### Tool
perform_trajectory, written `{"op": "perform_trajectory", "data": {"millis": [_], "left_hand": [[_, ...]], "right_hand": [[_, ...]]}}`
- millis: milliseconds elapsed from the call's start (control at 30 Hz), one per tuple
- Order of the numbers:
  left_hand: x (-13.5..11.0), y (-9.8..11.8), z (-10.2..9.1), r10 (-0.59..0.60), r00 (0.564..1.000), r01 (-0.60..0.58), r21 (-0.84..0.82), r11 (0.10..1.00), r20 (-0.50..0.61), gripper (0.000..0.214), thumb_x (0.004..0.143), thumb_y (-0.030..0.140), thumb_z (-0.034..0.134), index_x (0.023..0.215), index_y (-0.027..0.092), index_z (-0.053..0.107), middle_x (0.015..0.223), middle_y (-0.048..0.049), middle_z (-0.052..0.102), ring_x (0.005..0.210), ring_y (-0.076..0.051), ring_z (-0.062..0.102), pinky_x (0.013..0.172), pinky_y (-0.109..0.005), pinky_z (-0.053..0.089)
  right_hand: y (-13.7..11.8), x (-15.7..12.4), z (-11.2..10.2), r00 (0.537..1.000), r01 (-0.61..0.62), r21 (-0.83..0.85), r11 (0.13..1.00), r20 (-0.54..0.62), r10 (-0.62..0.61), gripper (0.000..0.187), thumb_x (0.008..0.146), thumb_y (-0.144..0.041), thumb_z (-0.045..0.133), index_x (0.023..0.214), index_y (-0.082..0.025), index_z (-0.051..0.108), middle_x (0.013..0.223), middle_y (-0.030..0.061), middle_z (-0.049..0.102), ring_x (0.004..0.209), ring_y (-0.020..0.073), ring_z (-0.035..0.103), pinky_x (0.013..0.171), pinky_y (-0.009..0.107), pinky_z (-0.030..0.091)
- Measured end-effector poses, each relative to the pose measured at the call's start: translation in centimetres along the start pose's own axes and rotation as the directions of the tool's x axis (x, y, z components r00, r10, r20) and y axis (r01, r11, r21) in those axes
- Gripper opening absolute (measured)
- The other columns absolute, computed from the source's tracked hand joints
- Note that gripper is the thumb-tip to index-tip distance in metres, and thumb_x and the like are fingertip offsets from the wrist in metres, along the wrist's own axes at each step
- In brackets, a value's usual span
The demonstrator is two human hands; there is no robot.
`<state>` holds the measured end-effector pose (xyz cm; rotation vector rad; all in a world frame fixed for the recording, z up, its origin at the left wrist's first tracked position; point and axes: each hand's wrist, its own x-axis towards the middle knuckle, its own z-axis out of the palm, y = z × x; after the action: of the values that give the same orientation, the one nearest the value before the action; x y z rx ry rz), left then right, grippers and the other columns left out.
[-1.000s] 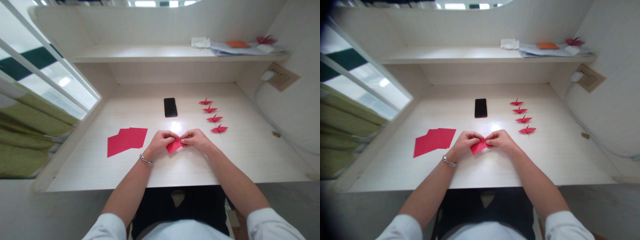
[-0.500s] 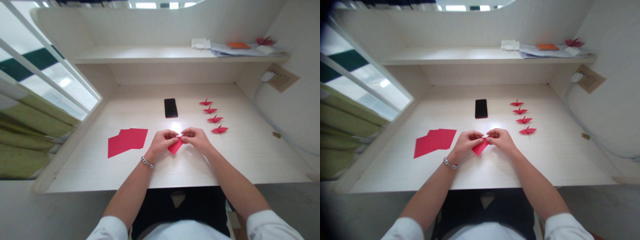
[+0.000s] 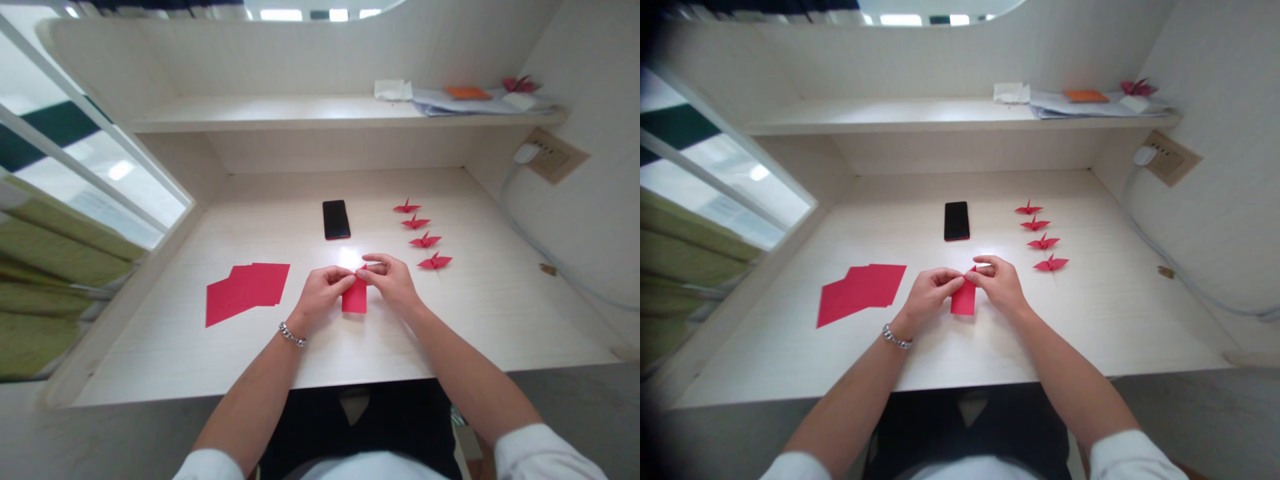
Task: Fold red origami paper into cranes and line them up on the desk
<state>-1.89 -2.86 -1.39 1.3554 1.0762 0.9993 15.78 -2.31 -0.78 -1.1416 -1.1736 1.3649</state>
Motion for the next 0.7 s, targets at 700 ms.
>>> {"op": "perform_trajectory", "data": {"millis": [700], "left_hand": [[0.04,0.12,0.27,-0.041,0.999,0.042,-0.02,0.999,0.025,0.022,0.074,0.033,0.074,0.081,0.012,0.07,0.075,-0.006,0.071,0.065,-0.014,0.063,0.059,-0.023,0.048]], "right_hand": [[0.26,0.0,-0.16,1.0,0.008,-0.063,0.998,0.013,-0.007,0.027,0.064,-0.035,0.078,0.08,-0.014,0.074,0.072,0.0062,0.073,0.067,0.0194,0.068,0.063,0.031,0.057]]}}
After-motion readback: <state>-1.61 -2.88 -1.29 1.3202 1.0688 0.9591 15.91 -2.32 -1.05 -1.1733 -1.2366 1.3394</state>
